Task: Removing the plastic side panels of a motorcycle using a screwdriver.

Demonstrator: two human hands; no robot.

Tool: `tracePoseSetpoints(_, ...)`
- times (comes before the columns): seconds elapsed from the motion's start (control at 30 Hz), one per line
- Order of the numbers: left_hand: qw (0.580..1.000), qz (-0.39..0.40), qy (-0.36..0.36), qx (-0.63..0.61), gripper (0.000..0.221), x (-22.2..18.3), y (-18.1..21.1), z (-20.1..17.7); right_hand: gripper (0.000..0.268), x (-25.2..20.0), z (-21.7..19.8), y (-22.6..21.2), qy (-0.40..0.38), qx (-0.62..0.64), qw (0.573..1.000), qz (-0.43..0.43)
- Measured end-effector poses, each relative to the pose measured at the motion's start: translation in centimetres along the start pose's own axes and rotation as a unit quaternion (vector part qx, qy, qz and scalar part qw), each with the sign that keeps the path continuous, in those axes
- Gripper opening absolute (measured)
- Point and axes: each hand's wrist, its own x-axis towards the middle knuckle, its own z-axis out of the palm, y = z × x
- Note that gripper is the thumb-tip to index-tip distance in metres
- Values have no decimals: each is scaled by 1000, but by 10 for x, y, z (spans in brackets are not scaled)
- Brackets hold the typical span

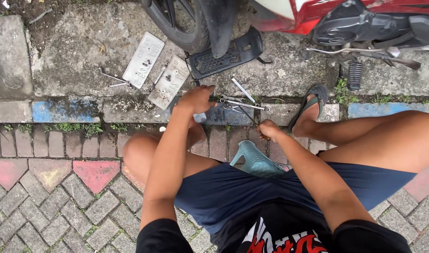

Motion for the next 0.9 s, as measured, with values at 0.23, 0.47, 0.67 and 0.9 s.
tracePoseSetpoints(0.23,970,-43,236,-38,38,-13,-5,-15,24,19,52,-11,69,14,997,41)
tracePoseSetpoints(0.47,850,-69,497,-163,39,-28,-4,-61,24,25,118,-114,50,-6,985,-163)
tracePoseSetpoints(0.67,888,-215,390,-115,44,-7,-22,-42,21,-70,157,-246,-38,-62,930,-359)
tracePoseSetpoints(0.9,859,-236,391,-231,58,-36,-14,-63,17,-137,187,-319,-52,-91,868,-486)
